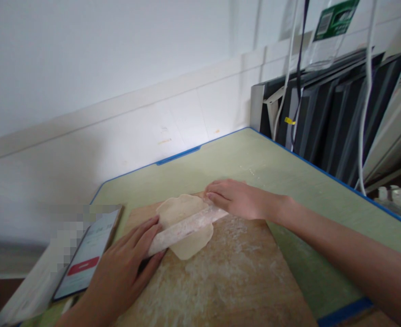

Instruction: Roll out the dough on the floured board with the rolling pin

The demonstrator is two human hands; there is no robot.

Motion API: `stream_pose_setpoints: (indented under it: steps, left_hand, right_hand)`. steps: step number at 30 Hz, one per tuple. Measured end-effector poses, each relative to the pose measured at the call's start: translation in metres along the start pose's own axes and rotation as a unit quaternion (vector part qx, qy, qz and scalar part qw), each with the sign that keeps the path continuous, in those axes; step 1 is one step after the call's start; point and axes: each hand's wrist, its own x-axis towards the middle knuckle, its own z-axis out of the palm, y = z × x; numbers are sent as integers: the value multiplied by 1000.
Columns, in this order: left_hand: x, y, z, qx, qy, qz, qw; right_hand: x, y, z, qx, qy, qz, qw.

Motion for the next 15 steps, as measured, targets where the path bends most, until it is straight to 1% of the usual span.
stream_pose_setpoints:
  steps: [4,9,13,15]
  left_hand:
    - [1,-1,1,6,-2,1,1000]
    - [-2,5,-3,11,-12,-1,1000]
    - [-8,14,-9,7,-19,4,1000]
    - [-7,14,-10,9,-19,7,1000]
  right_hand:
    - [0,2,0,-5,-6,-15,1000]
    - [-3,-3,-6,-42,-47,-45,997]
    - [-9,-12,-8,-89,-87,-26,992]
    - [-10,-12,-6,-105,-83,-14,991]
